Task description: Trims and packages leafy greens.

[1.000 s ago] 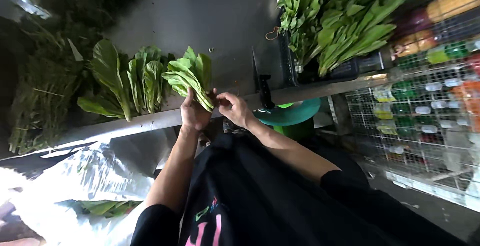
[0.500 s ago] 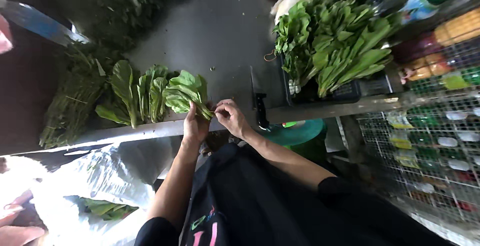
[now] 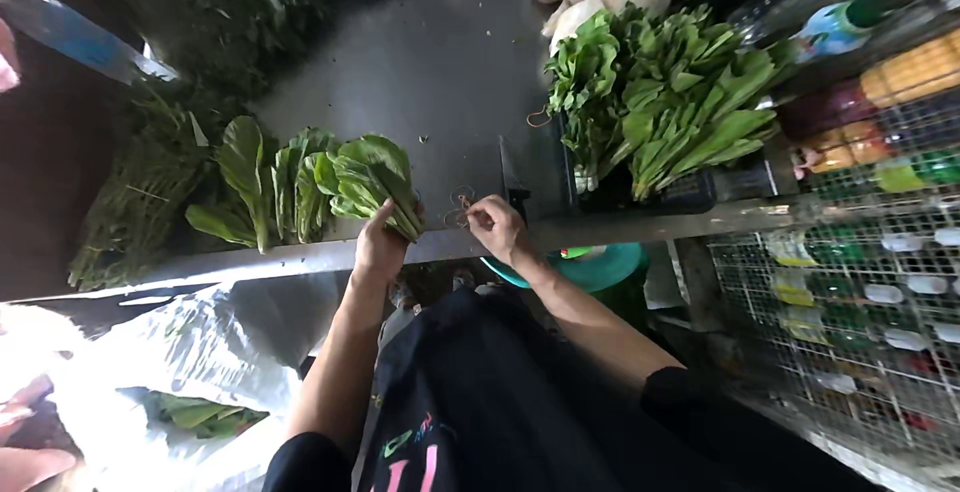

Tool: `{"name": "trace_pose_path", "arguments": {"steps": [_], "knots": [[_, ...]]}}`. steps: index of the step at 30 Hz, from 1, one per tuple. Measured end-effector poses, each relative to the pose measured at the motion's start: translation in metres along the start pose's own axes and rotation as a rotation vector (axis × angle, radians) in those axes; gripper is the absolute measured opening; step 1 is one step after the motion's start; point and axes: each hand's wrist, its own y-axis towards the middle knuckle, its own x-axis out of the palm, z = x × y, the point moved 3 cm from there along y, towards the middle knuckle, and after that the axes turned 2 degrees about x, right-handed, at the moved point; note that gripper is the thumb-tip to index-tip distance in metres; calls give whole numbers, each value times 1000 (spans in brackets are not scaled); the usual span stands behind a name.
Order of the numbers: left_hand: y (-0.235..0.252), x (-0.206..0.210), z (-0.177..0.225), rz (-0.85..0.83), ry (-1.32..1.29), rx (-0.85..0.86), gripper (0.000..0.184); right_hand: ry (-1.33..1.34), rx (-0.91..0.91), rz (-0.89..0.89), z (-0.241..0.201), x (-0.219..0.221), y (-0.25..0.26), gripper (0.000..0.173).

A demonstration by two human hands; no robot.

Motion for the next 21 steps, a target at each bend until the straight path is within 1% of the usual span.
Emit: {"name": "trace_pose_path", "arguments": {"steps": [2, 4, 6, 8, 10, 12, 15, 17, 19, 21], "knots": [[-6, 2, 6, -120, -86, 11, 43, -25, 64, 10, 5, -7, 9, 18], [-6, -1, 7, -175, -150, -18, 48, -69, 170, -37, 5, -11, 17, 20], [-7, -8, 3, -126, -118, -47, 52, -179, 277, -132, 2, -10, 23, 21], [-8, -16, -4, -49, -93, -83, 52, -319, 327, -243, 2, -1, 24, 27], [-11, -25, -7, -8, -133, -120, 45, -335, 287, -215, -1, 8, 19, 37], [-15, -33, -6, -33, -165, -148, 40, -158, 284, -175, -18, 14, 16, 40], [-18, -42, -2, -120, -158, -231, 40, 307, 401, -210, -59, 32, 15, 45], [-17, -46, 3, -181, -109, -300, 45, 554, 501, -225, -86, 50, 18, 54], [-15, -50, 9, -214, -35, -349, 51, 621, 507, -131, -101, 67, 26, 49], [-13, -60, 13, -196, 44, -380, 59, 616, 470, -14, -102, 86, 34, 39]]}}
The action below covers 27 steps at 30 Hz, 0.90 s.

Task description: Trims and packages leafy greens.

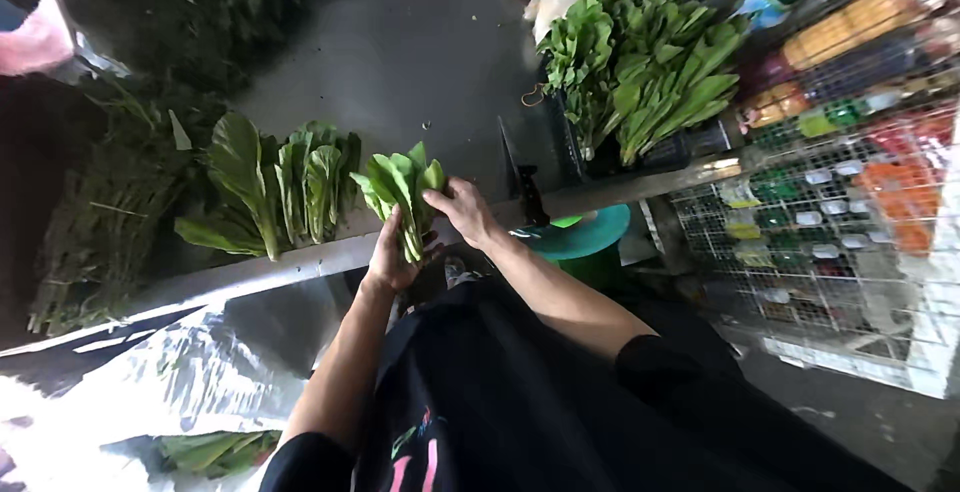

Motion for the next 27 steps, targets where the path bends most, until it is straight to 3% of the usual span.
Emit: {"name": "trace_pose_path", "arguments": {"steps": [4, 11, 17, 24, 27], "knots": [[-3, -32, -3, 49, 65, -37, 69, 81, -20, 79, 5, 20, -2, 36], [-4, -76, -6, 29, 43, -112, 51, 136, -6, 189, 23, 34, -15, 38], [-8, -84, 3, -126, -97, -134, 53, 466, 112, 390, 26, 28, -25, 39], [-2, -74, 5, -161, -48, -149, 61, 623, 145, 342, 30, 9, -29, 41], [4, -71, -3, -120, 66, -192, 76, 624, 147, 352, 29, -3, -31, 41]]}}
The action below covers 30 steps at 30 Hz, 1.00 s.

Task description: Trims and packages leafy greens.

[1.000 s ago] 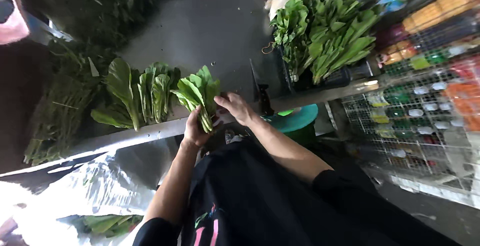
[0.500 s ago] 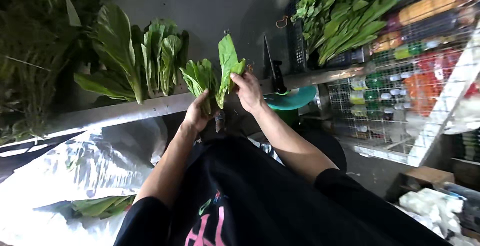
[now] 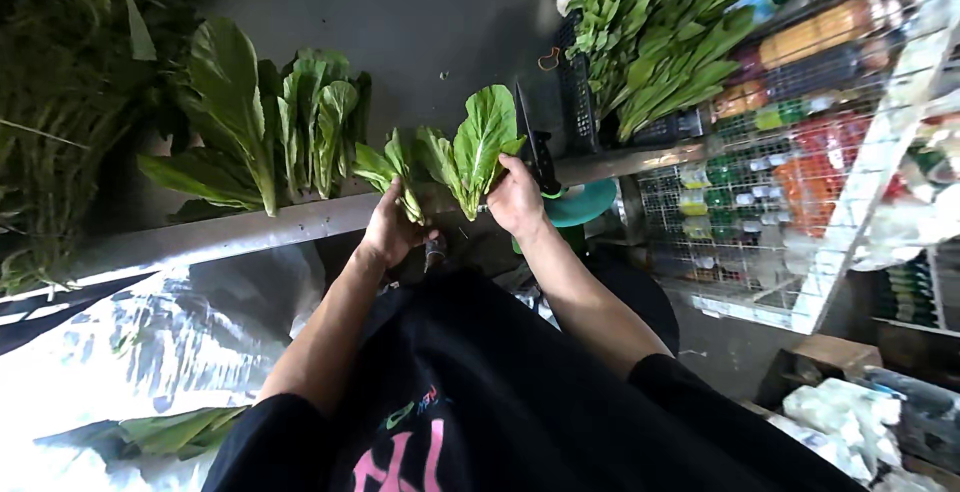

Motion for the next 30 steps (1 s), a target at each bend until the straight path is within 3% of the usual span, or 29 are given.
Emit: {"name": "trace_pose_path", "arguments": {"steps": [3, 11, 15, 19, 27, 30], "knots": [[6, 3, -9, 30, 91, -33, 86, -15, 6, -20, -9, -14, 5, 41], [-8, 23, -30, 368, -33, 74, 76, -53, 118, -131, -29, -44, 20, 40], [-12, 30, -45, 398, -129, 151, 61, -70, 160, -203, -26, -60, 34, 37], [-7, 25, -61, 410, -219, 214, 60, -74, 214, -259, -26, -67, 38, 36], [-10, 42, -77, 512, -291, 338, 57, -60, 265, -415, -45, -39, 23, 36], [-23, 51, -81, 432, -351, 377, 56, -79, 242, -509, -63, -10, 0, 34]]}}
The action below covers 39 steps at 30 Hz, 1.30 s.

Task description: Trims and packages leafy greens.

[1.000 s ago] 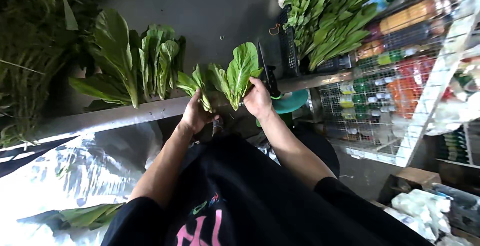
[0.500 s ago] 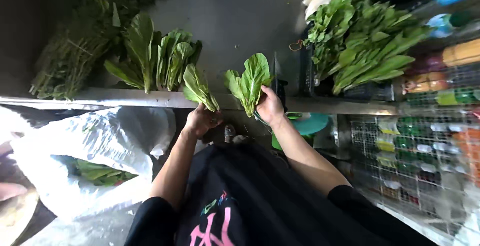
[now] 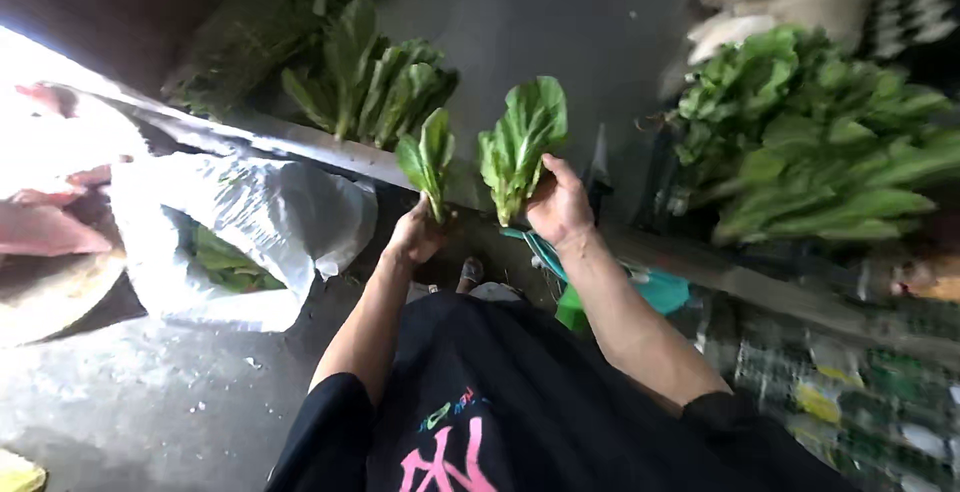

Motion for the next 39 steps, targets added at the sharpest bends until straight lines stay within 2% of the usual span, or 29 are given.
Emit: {"name": "trace_pose_path", "arguments": {"steps": [4, 8, 13, 15, 18, 20, 22, 24, 26, 29, 32, 34, 37, 39], "knots": [[-19, -22, -2, -106, -121, 31, 55, -100, -50, -219, -10, 79, -23, 33], [-47, -73, -3, -158, -188, 86, 54, -166, -12, -393, 19, 175, -45, 32], [-117, -175, 2, -101, -159, 181, 51, -195, 162, -632, 121, 294, -57, 29], [-151, -216, -6, -67, -214, 214, 48, -195, 201, -706, 176, 336, -55, 28], [-203, -265, -16, 74, -395, 235, 45, -226, 231, -802, 255, 387, -50, 33], [-236, -292, -24, 158, -533, 291, 43, -248, 242, -819, 309, 405, -43, 34], [-265, -315, -33, 252, -628, 364, 41, -316, 231, -779, 373, 402, -25, 30], [-286, -333, -38, 316, -681, 438, 40, -546, 221, -642, 435, 371, 3, 34], [-299, -347, -35, 336, -711, 511, 39, -903, 254, -487, 467, 324, 22, 50], [-296, -358, -14, 367, -655, 590, 33, -1119, 346, -417, 454, 278, 17, 44], [-269, -353, 23, 363, -521, 559, 37, -1071, 455, -555, 406, 268, -10, 31], [-246, -341, 53, 325, -377, 504, 38, -968, 500, -685, 372, 273, -26, 30], [-209, -314, 88, 220, -169, 506, 40, -951, 395, -817, 317, 284, -39, 46], [-188, -291, 106, 138, -52, 519, 38, -1055, 220, -776, 283, 289, -44, 54]]}}
